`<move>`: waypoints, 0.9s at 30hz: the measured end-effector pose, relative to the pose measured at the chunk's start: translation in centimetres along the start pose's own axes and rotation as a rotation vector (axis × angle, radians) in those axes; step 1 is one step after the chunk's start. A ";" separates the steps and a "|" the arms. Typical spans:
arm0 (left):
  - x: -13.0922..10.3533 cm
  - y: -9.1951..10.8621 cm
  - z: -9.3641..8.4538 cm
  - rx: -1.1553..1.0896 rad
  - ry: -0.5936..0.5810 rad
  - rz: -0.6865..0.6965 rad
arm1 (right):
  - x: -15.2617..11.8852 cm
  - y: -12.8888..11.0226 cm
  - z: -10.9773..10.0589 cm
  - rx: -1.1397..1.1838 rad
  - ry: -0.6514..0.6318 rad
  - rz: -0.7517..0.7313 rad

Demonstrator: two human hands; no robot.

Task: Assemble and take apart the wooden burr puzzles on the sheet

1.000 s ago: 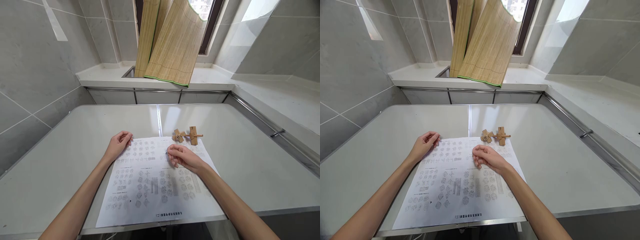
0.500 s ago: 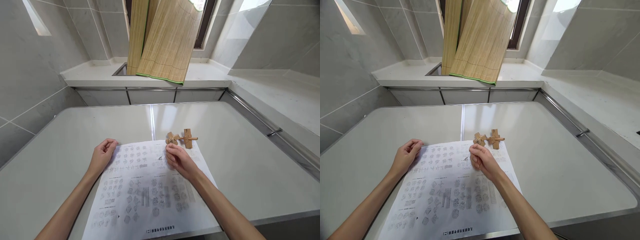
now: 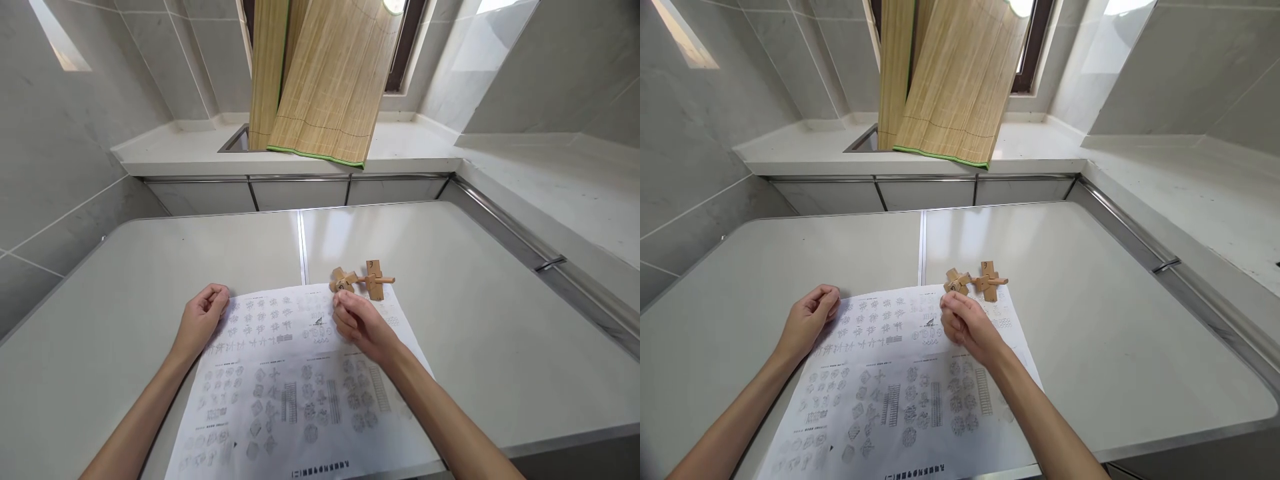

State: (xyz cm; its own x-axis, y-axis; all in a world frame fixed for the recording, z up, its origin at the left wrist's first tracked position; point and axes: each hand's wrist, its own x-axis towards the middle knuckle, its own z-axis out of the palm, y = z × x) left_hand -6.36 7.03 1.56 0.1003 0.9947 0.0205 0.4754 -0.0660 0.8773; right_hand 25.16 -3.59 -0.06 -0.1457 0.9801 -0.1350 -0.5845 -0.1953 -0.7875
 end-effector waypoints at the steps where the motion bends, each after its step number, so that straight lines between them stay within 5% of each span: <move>1: 0.0 0.0 0.0 -0.003 -0.004 0.000 | 0.0 0.0 -0.1 0.016 -0.001 -0.004; 27: -1.3 -0.1 0.6 -0.154 0.016 0.038 | -0.6 0.4 -2.6 0.326 0.168 -0.114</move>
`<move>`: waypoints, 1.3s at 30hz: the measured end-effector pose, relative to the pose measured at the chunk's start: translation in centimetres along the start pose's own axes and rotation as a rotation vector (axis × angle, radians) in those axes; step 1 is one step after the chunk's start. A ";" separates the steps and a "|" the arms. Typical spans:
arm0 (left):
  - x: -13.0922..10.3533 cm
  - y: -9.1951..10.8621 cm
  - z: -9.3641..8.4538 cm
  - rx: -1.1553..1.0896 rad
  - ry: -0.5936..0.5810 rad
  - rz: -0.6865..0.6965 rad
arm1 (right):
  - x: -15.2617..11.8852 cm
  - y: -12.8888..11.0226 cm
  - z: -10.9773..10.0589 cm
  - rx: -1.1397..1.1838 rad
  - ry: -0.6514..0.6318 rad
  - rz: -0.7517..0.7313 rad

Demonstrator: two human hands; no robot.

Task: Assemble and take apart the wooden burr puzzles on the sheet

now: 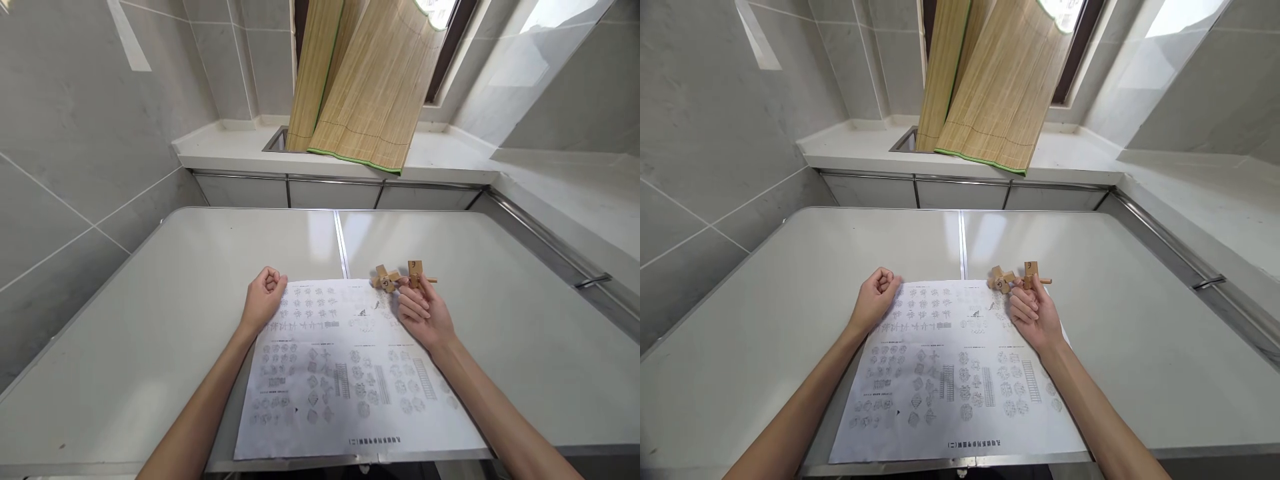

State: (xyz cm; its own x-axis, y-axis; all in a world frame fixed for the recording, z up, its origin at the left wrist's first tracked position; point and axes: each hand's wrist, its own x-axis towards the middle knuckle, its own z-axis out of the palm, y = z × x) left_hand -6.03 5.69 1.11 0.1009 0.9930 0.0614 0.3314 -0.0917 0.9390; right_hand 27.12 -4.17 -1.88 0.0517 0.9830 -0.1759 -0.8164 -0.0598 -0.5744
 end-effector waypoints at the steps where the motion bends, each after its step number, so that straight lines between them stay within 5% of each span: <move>1: 0.0 0.2 0.0 0.009 0.000 -0.001 | 0.0 0.0 -0.1 0.006 -0.003 -0.012; 10: 0.0 0.4 0.3 0.026 0.044 0.045 | 0.3 -0.5 0.3 -0.107 -0.017 -0.086; 15: -0.4 0.5 0.3 0.170 0.107 0.178 | 0.1 0.1 1.1 -0.298 0.027 -0.181; 21: -1.6 0.3 1.4 0.401 -0.069 0.402 | -0.6 1.5 2.5 -0.610 0.065 -0.266; 28: -3.1 0.4 3.0 0.489 -0.207 0.554 | -1.0 2.6 3.0 -0.789 -0.032 -0.301; 34: -3.9 1.5 3.5 0.409 -0.252 0.624 | -1.2 3.6 2.2 -1.028 -0.081 -0.369; 39: -5.0 2.3 4.6 0.192 -0.316 0.577 | -1.7 3.8 2.1 -1.369 -0.315 -0.403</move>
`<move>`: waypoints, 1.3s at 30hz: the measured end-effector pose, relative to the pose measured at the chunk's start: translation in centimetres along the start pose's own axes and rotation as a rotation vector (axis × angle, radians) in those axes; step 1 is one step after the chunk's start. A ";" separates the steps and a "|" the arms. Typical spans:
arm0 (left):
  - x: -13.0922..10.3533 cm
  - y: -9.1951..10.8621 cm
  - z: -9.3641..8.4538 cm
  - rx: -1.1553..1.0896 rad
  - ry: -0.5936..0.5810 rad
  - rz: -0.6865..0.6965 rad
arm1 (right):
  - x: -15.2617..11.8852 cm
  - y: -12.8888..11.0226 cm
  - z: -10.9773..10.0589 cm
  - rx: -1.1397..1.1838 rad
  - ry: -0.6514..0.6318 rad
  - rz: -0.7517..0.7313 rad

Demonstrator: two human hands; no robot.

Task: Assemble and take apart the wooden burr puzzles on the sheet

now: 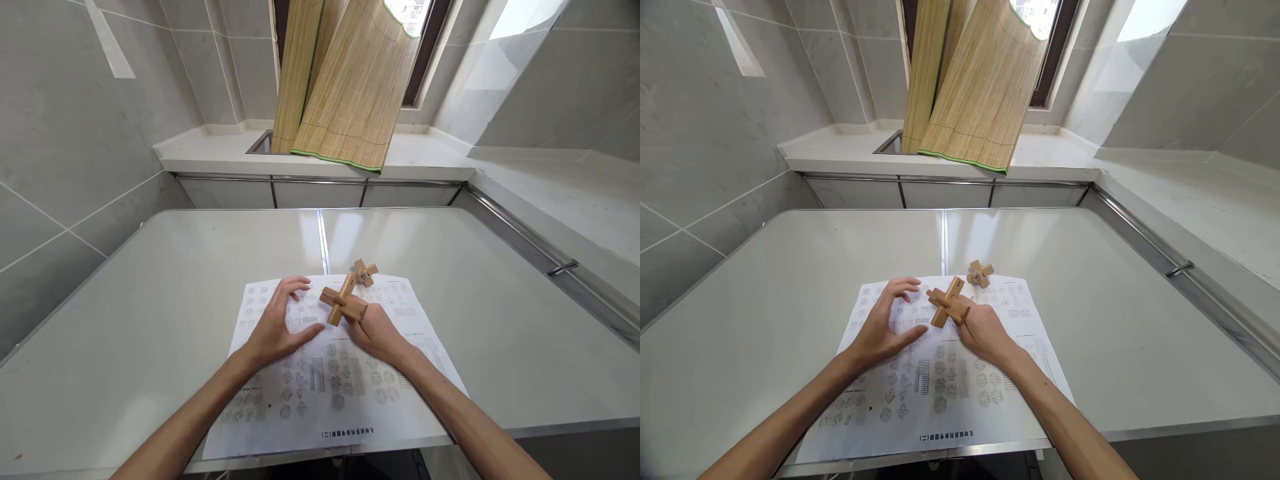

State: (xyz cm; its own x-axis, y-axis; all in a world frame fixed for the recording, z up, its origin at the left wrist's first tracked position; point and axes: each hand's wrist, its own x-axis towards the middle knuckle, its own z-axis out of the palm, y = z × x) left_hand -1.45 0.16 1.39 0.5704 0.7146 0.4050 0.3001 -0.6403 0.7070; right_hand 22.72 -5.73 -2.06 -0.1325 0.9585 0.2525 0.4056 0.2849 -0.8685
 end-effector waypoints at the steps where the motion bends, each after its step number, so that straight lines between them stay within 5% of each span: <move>1: -0.1 0.1 0.3 -0.052 -0.040 -0.001 | 0.0 -0.1 0.0 -0.041 -0.038 -0.018; 9: -0.3 0.5 1.3 -0.149 -0.260 0.051 | 0.1 -0.6 0.0 -0.115 -0.247 -0.158; 20: -0.1 1.0 1.2 -0.202 -0.182 0.019 | 0.0 -1.1 0.7 -0.069 -0.209 -0.011; 27: -0.1 1.4 1.3 -0.327 -0.027 -0.125 | 0.6 -1.6 -0.1 0.202 -0.038 0.136; 39: -0.5 0.5 1.9 -0.234 -0.136 -0.147 | 0.4 -2.4 -0.3 0.294 -0.166 0.152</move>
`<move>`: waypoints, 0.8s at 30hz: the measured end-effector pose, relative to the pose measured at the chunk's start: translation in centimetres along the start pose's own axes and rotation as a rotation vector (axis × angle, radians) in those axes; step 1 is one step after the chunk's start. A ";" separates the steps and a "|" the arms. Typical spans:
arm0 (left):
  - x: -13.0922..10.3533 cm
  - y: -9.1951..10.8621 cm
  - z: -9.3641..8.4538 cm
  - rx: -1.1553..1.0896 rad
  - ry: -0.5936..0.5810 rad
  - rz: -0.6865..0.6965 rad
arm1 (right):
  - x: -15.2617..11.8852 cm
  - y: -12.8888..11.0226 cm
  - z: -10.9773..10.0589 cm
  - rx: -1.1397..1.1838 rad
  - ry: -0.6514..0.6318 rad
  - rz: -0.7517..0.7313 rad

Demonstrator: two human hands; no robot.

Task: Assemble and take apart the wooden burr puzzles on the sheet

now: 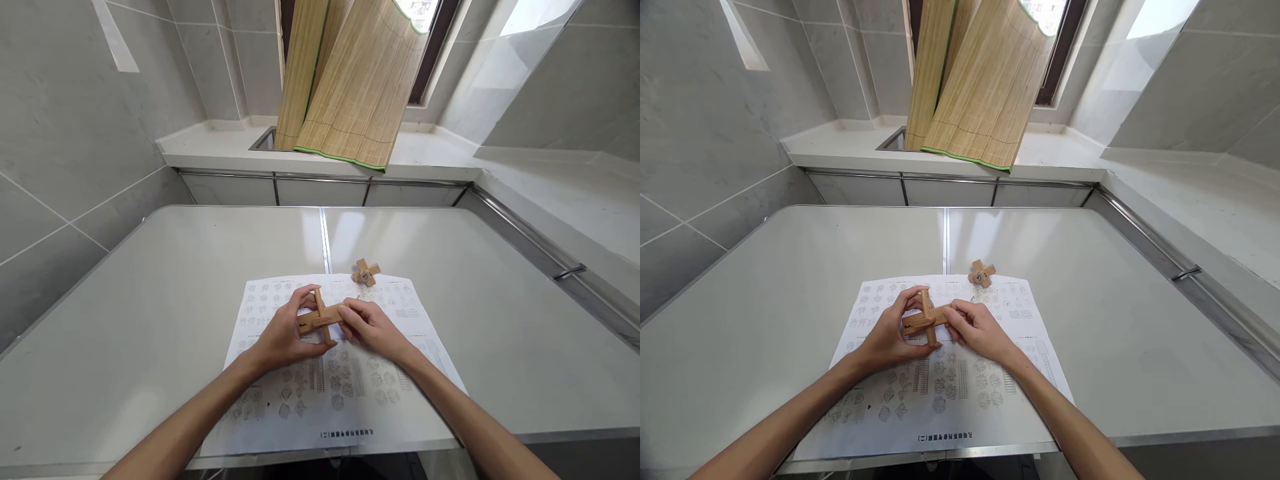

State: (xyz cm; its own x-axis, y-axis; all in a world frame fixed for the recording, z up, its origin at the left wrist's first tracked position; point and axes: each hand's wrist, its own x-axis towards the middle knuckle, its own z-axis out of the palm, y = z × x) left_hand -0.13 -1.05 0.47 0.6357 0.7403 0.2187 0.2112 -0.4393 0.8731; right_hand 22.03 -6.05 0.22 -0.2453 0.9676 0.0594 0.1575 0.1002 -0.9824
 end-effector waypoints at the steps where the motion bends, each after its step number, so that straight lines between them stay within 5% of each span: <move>1: 0.1 0.0 0.0 0.008 0.008 0.006 | 0.0 -0.1 0.0 -0.003 0.016 0.000; 8: 0.1 -0.4 0.1 0.081 0.062 0.036 | 0.0 0.0 0.8 0.037 0.105 0.027; 16: 0.1 0.0 -0.2 0.156 0.052 0.093 | 0.0 0.3 0.8 0.174 -0.011 0.055; 24: 0.5 0.7 -0.6 -0.053 0.074 0.016 | 0.4 0.7 0.3 0.463 -0.067 0.149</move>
State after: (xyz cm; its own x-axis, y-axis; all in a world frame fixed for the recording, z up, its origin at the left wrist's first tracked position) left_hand -0.18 -0.68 1.44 0.5818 0.7696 0.2629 0.1602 -0.4254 0.8907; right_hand 21.75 -5.62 -0.48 -0.3162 0.9450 -0.0840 -0.2427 -0.1661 -0.9558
